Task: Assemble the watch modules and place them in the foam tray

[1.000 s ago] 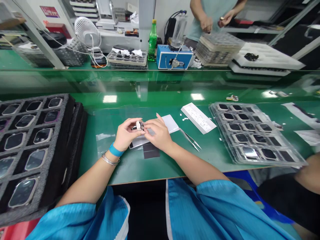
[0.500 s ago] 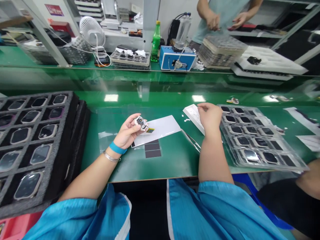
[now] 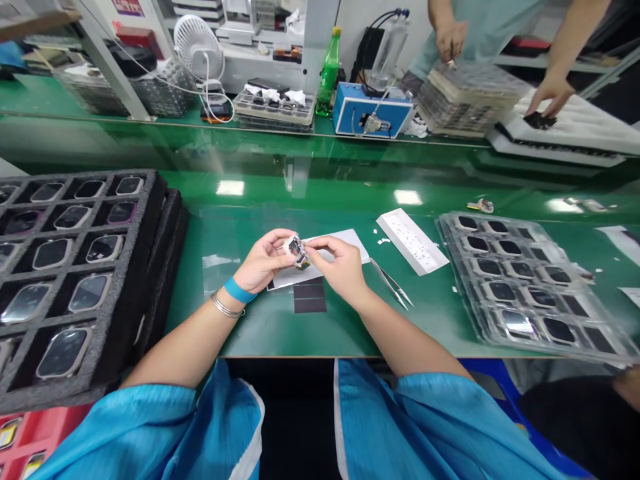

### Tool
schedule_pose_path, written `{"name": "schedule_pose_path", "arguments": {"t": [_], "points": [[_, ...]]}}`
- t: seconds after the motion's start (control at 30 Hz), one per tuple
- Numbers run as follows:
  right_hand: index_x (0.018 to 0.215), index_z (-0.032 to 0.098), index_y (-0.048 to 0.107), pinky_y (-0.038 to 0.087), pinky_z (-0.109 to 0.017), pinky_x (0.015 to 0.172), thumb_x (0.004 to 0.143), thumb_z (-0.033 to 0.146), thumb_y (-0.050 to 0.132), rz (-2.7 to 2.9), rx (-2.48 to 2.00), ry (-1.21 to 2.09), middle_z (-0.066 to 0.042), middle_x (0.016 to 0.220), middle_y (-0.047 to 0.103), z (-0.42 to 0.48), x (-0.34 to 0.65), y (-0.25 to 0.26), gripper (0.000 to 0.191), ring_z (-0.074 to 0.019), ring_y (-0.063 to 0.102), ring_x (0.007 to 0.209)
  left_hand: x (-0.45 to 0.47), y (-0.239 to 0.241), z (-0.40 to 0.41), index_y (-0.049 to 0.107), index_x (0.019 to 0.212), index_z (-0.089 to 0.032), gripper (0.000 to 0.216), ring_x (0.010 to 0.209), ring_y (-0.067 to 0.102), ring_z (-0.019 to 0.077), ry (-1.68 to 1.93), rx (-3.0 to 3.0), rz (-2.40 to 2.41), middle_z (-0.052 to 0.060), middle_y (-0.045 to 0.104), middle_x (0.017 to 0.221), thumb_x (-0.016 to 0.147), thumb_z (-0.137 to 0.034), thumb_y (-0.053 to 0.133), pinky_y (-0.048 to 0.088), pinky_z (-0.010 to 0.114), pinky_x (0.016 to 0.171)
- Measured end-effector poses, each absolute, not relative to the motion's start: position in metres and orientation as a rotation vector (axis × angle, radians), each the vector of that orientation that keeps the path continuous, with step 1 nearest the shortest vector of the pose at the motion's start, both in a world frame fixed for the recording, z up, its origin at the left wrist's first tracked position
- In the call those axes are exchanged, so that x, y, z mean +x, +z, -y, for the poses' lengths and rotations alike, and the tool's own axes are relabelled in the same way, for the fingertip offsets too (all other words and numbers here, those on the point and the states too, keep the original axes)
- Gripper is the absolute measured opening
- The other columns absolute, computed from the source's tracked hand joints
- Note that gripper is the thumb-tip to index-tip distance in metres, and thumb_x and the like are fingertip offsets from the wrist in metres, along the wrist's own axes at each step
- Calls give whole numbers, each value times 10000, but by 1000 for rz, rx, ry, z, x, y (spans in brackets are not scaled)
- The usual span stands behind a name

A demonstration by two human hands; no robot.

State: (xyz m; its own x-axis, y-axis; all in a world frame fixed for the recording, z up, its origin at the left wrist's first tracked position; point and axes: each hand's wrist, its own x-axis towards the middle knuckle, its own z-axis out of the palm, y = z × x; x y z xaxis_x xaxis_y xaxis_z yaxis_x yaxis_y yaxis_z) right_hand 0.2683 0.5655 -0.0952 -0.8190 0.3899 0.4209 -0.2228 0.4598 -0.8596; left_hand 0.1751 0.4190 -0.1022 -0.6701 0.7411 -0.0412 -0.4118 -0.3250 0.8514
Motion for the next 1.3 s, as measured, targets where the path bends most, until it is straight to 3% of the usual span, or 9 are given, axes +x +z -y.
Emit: {"name": "schedule_pose_path", "arguments": {"t": [0.23,0.4,0.5,0.6,0.7,0.8,0.97,1.17,1.3], "points": [[780,219,704,557,-309,770,805,213,649,2189,-47,1264,-18,847,756,-567,267,-100,61,-173,704,792,175,-104,-420,657,942,-157,513,757,663,125,2056,484,-1232,25,685,871,499,-181,914,569,231,708],[780,236,670,517,-373,901,852,219,598,2312,61,1139,-28,856,726,-571,264,-103,103,-190,674,863,175,-105,-421,663,935,-154,507,755,666,126,2056,464,-1244,21,693,857,496,-178,915,578,236,710],[870,228,624,519,-376,914,842,340,649,2235,-32,1572,-36,950,705,-573,260,-106,118,-187,666,933,173,-102,-419,661,957,-167,508,758,670,127,2060,442,-1218,19,700,867,516,-205,912,583,237,707],[981,225,570,547,-350,873,708,382,788,2098,-76,2156,-33,1003,691,-577,255,-108,383,-170,675,932,169,-100,-417,654,977,-185,506,757,681,134,2083,429,-1192,21,709,889,541,-239,905,589,241,700],[1032,211,571,566,-291,693,640,350,841,2140,-126,2488,19,771,674,-584,256,-104,496,-131,666,694,163,-100,-414,643,976,-192,500,785,696,152,2090,399,-1186,30,720,919,552,-257,900,597,248,692],[985,194,620,508,-218,546,692,361,808,2105,-134,2547,57,639,610,-593,261,-92,386,-78,579,530,160,-102,-413,637,987,-187,488,792,699,154,2075,369,-1196,39,723,923,579,-281,887,599,236,676],[955,179,686,542,-260,697,689,372,819,2017,98,2462,-15,841,691,-600,269,-77,355,-112,634,735,164,-105,-414,631,1024,-175,475,760,693,151,1969,384,-1150,26,707,881,614,-254,859,609,250,673],[990,218,725,533,-309,768,853,460,642,2226,108,1763,-47,958,686,-594,268,-82,291,-171,626,900,171,-105,-417,633,1072,-190,475,803,717,195,1787,343,-1119,42,699,940,642,-225,832,615,255,629],[1031,241,724,534,-325,819,909,372,582,2312,145,1447,-47,1008,687,-586,267,-89,229,-171,632,920,174,-104,-420,646,1044,-171,428,806,708,181,1710,312,-1153,47,690,936,646,-151,801,616,257,647]]}}
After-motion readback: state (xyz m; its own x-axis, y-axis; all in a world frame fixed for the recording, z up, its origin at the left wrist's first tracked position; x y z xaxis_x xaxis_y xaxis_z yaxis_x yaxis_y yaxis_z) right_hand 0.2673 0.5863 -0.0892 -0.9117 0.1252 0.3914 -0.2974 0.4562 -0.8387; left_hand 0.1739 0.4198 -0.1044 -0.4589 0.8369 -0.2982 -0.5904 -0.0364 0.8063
